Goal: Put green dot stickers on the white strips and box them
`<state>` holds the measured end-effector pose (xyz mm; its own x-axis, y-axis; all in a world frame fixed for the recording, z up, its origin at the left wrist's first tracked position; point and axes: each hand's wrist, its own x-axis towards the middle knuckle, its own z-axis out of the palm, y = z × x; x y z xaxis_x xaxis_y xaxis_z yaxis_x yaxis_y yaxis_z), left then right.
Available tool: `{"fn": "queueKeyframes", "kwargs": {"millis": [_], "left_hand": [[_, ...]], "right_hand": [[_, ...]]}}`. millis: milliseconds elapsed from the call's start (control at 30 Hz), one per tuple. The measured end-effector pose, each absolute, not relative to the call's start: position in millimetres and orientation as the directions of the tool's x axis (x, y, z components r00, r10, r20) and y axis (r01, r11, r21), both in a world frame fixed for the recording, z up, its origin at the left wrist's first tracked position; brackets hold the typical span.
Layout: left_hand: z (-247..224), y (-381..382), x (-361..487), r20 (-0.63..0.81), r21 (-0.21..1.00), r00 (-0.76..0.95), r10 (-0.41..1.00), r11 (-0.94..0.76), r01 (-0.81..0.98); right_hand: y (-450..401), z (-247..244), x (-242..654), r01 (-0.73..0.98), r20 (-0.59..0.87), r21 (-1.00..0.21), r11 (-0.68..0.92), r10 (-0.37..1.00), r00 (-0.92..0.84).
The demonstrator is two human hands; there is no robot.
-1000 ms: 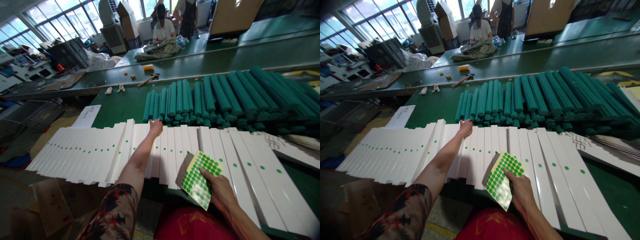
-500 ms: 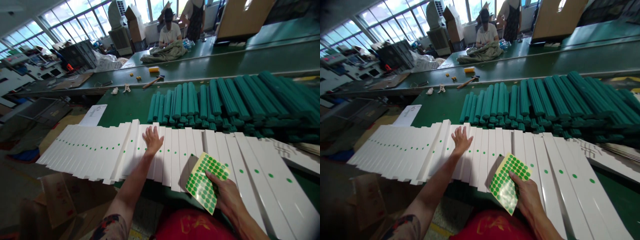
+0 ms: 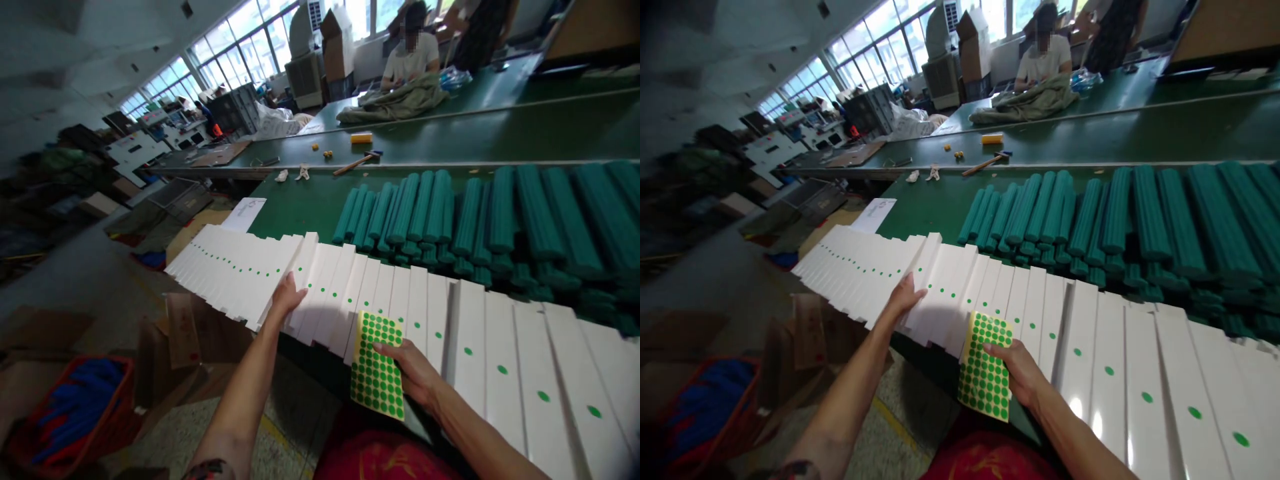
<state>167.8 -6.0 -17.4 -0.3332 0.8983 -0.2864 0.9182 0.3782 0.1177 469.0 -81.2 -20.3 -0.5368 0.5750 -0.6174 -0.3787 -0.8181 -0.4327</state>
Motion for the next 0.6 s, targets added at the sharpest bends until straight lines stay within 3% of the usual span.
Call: {"fn": "queueKeyframes", "kwargs": {"millis": [133, 200, 367, 533, 600], "left_hand": [[-6.2, -10.3, 167.4, -0.098, -0.082, -0.377, 0.921, 0.37, 0.925], [-3.1, -14.4, 157.7, -0.049, -0.124, -0.384, 0.922, 0.376, 0.918], [-9.3, -16.2, 120.8, -0.146, -0.006, -0.405, 0.903, 0.409, 0.913], [-17.6, -0.8, 99.3, -0.232, -0.001, -0.407, 0.883, 0.418, 0.908], [-13.0, 0.8, 100.1, -0.242, 0.065, -0.371, 0.896, 0.397, 0.916]], "right_hand": [[-72.1, -26.5, 458.1, -0.331, -0.601, -0.454, -0.827, 0.558, -0.572], [-66.8, -27.4, 456.9, -0.329, -0.602, -0.474, -0.817, 0.573, -0.556], [-55.8, -29.4, 442.3, -0.335, -0.607, -0.537, -0.774, 0.63, -0.484], [-57.2, -31.1, 414.5, -0.416, -0.544, -0.561, -0.715, 0.698, -0.467], [-61.7, -28.9, 414.4, -0.454, -0.508, -0.563, -0.691, 0.722, -0.469]]}}
